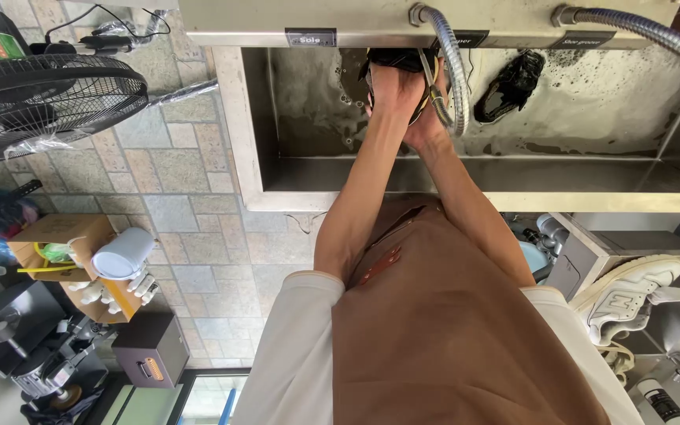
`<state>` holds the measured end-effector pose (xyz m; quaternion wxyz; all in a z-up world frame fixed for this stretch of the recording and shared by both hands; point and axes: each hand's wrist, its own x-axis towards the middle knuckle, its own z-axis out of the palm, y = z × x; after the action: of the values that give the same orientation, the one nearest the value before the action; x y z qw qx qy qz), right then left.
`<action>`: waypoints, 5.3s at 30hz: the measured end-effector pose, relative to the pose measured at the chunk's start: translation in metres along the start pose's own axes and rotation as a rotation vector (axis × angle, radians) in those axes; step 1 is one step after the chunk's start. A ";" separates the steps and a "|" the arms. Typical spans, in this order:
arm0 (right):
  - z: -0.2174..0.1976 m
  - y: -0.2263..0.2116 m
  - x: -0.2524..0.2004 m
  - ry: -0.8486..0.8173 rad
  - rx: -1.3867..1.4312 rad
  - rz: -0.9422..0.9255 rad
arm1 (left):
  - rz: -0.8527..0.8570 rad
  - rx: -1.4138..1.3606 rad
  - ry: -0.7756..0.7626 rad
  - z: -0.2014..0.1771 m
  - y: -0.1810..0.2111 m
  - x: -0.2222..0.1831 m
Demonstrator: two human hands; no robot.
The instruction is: Washing shoes in a specialized shoe-washing sink.
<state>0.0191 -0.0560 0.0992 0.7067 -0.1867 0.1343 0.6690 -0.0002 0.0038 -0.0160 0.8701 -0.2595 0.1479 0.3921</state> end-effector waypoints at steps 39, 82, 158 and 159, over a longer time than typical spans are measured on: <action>0.014 -0.016 -0.022 0.122 -0.106 -0.059 | -0.008 0.143 0.025 0.015 -0.026 0.001; -0.055 0.020 0.054 0.845 -0.986 -0.171 | -0.107 2.353 0.625 0.013 -0.019 -0.025; -0.002 0.005 -0.111 0.325 -0.431 0.224 | -0.317 0.765 0.021 0.014 0.050 -0.125; 0.013 0.000 -0.116 0.278 -0.688 0.235 | -0.321 0.749 -0.014 0.011 0.048 -0.124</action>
<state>0.0104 -0.1540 0.1622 0.4966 -0.4849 0.0170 0.7197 -0.1161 -0.0380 0.0341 0.9556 0.0583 0.2321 0.1719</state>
